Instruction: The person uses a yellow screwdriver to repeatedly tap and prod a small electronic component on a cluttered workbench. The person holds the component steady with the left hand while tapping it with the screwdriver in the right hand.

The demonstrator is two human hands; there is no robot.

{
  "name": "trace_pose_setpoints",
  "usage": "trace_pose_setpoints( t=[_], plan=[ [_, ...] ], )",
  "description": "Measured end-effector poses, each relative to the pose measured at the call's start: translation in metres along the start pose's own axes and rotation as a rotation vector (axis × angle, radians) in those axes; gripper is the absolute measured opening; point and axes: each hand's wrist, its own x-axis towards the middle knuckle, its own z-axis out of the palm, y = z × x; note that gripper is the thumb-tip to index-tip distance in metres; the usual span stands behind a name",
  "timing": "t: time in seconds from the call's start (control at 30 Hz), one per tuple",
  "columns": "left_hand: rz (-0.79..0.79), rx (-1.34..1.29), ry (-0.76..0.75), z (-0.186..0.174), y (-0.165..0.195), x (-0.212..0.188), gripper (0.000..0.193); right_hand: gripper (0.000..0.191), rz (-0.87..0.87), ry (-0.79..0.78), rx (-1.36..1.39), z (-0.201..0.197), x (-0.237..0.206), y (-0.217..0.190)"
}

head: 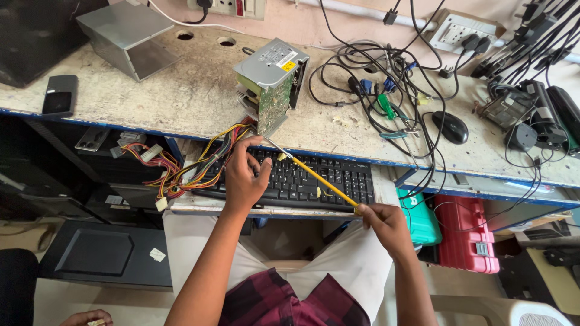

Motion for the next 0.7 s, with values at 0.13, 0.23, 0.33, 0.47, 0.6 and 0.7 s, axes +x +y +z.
trace_pose_setpoints(
  t=[0.13,0.23,0.33,0.47,0.6,0.7],
  plan=[
    [-0.012,-0.001,0.002,0.002,-0.002,-0.001,0.04,0.021,-0.104,0.165,0.111,0.007,-0.006,-0.016],
    [0.008,0.004,0.005,0.001,-0.002,-0.001,0.04,0.028,-0.323,0.346,-0.027,0.012,-0.015,-0.035],
    [-0.002,-0.015,0.002,0.002,-0.003,-0.001,0.039,0.031,-0.543,0.518,-0.177,0.014,-0.025,-0.047],
    [-0.01,0.008,0.001,0.002,-0.003,-0.002,0.04,0.032,-0.66,0.607,-0.28,0.016,-0.027,-0.045],
    [-0.02,0.008,0.002,0.003,-0.004,-0.001,0.04,0.02,-0.537,0.456,-0.263,0.017,-0.021,-0.028],
    [0.001,-0.016,0.003,0.003,-0.005,-0.001,0.038,0.018,-0.248,0.267,-0.11,0.019,-0.015,-0.017]
  ],
)
